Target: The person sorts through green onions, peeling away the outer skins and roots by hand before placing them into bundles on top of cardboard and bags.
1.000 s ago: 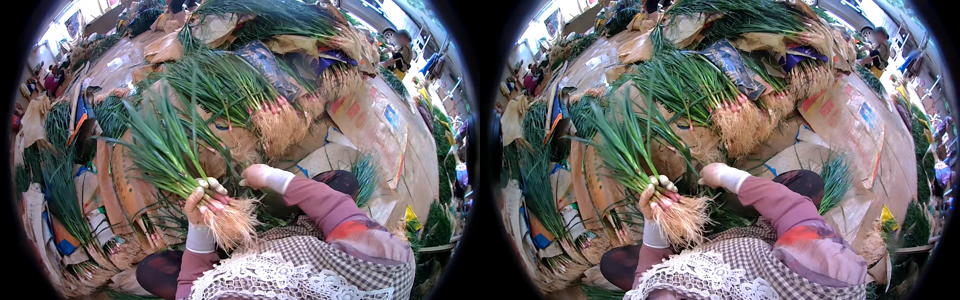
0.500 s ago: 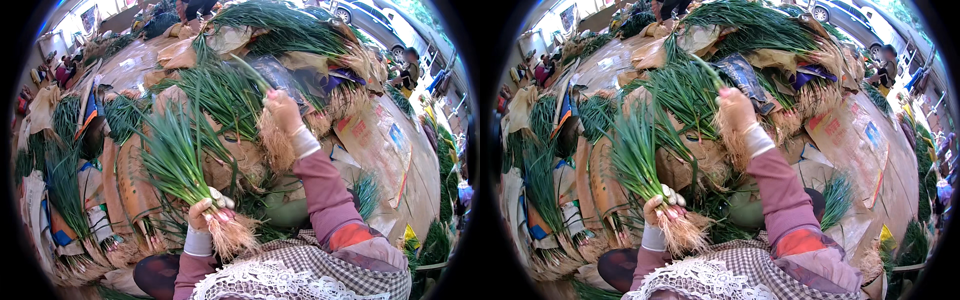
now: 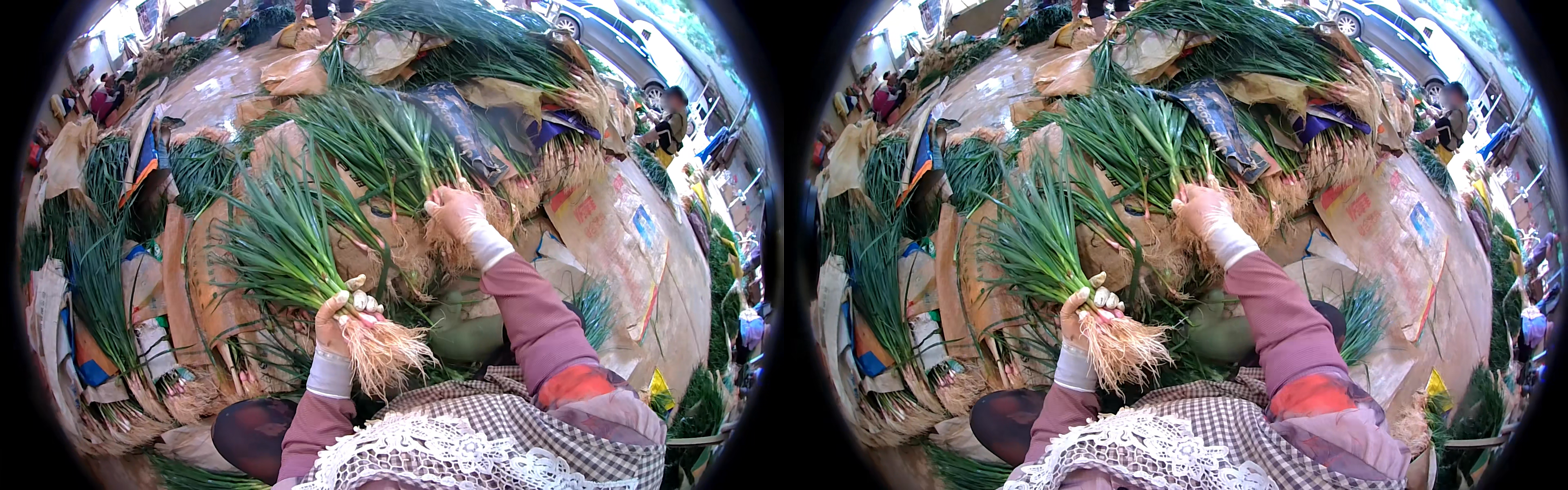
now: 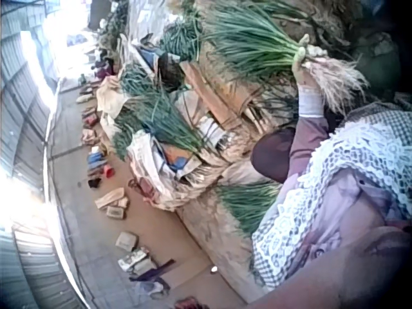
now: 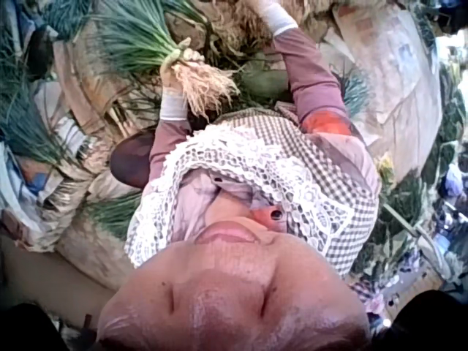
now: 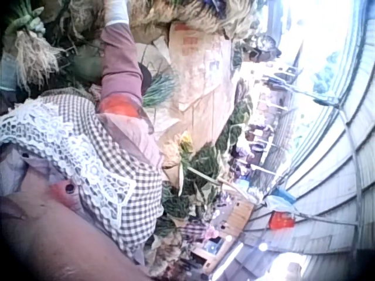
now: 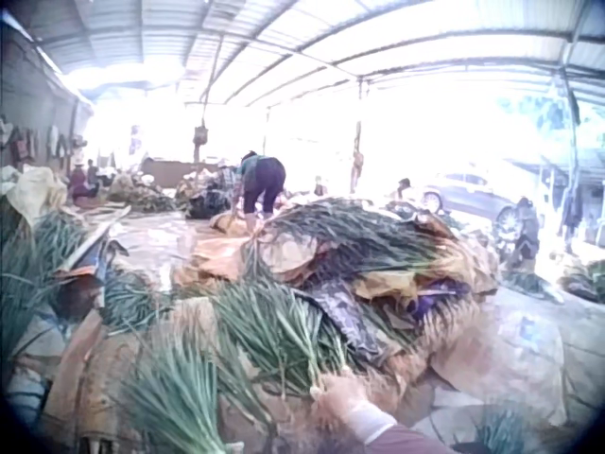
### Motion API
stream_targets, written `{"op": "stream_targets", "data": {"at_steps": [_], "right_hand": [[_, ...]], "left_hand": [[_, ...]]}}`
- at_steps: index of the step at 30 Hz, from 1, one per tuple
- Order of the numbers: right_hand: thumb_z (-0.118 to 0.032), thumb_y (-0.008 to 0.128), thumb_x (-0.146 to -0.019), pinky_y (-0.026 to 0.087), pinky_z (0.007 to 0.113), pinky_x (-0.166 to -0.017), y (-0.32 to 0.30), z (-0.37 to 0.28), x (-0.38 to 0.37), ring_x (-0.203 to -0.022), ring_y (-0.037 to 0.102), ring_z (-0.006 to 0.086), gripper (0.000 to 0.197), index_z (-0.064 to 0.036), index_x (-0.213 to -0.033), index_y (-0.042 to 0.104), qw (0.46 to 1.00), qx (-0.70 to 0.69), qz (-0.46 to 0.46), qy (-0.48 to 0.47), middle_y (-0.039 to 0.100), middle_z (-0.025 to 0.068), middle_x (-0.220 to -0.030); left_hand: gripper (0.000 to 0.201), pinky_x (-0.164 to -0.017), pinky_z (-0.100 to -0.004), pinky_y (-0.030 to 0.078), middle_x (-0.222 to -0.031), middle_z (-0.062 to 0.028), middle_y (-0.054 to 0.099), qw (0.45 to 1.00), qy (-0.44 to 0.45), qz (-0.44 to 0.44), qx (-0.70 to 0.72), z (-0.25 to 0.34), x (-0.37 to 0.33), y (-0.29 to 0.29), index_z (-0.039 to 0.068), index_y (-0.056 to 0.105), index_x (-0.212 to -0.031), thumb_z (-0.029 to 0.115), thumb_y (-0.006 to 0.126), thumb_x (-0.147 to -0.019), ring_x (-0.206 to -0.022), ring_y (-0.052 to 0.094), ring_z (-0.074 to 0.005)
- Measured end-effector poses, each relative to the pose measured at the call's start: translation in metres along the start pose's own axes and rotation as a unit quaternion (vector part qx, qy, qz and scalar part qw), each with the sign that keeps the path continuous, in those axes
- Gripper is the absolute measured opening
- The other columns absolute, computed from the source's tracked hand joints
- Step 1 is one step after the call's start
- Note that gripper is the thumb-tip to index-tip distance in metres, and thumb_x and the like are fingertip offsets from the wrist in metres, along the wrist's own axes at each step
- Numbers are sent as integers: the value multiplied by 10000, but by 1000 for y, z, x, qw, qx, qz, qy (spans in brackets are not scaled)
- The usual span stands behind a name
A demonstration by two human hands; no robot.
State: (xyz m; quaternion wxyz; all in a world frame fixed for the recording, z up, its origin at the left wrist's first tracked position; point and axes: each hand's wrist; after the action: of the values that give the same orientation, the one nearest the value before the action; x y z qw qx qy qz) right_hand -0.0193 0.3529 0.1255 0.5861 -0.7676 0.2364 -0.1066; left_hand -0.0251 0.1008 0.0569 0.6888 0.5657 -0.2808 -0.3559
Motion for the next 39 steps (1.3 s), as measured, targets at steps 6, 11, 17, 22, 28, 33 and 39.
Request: {"op": "stream_targets", "data": {"at_steps": [6,11,17,22,28,33,39], "right_hand": [[-319,462,-752,396,417,-763,2,-5,1,-858,509,310,278,-66,-853,519,994,101,13,26,555,144,-799],[-339,468,-735,401,392,-695,-22,-7,-3,-808,526,294,286,-85,-790,587,997,-34,69,-19,562,155,-854],[-280,422,-790,438,356,-642,-49,-15,28,-745,558,274,248,-83,-858,557,961,-252,73,-85,573,142,-775],[-197,445,-722,430,353,-398,-6,-22,97,-529,577,240,165,-42,-721,501,974,121,-57,-182,556,79,-562],[-250,627,-558,425,354,-599,-14,3,111,-707,560,248,346,-167,-893,602,938,-133,-278,-157,602,76,-747],[-240,604,-588,420,345,-628,-31,-16,119,-722,552,259,298,-133,-865,583,947,-18,-291,-137,587,107,-738],[-247,568,-700,417,333,-654,14,33,67,-687,513,236,250,-28,-820,565,890,-283,-273,-231,573,94,-740]], "left_hand": [[376,-628,-424,466,-798,-182,567,997,0,49,-54,-7,-13,-22,-43,464,-1026,172,456,-719,-678,569,-311],[236,-687,-377,425,-675,-83,539,996,12,-23,-87,-2,-7,34,11,529,-911,151,477,-728,-694,510,-231],[231,-731,-410,432,-797,-136,562,995,0,48,-89,-2,-20,29,-14,518,-867,156,477,-716,-791,528,-282],[226,-718,-391,457,-897,-154,566,987,-93,120,-55,-38,-43,14,-9,528,-916,128,471,-745,-819,547,-259],[214,-479,-229,439,-659,-35,559,974,-131,156,-96,-48,-44,-4,23,533,-927,131,490,-746,-471,480,-96],[221,-549,-252,459,-726,-88,579,967,-133,176,-124,-57,-50,7,8,518,-945,123,473,-761,-544,523,-128],[252,-650,-361,471,-879,-131,565,965,-188,104,-152,-45,-49,2,3,518,-942,190,465,-781,-694,556,-227]]}}
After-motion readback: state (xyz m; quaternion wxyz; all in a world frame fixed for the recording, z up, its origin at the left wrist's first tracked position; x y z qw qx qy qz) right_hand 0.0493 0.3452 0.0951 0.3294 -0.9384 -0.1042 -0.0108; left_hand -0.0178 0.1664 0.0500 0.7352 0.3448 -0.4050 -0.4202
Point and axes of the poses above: each hand's wrist, its own x-axis away from the middle knuckle, its own y-axis out of the palm, z = x × y
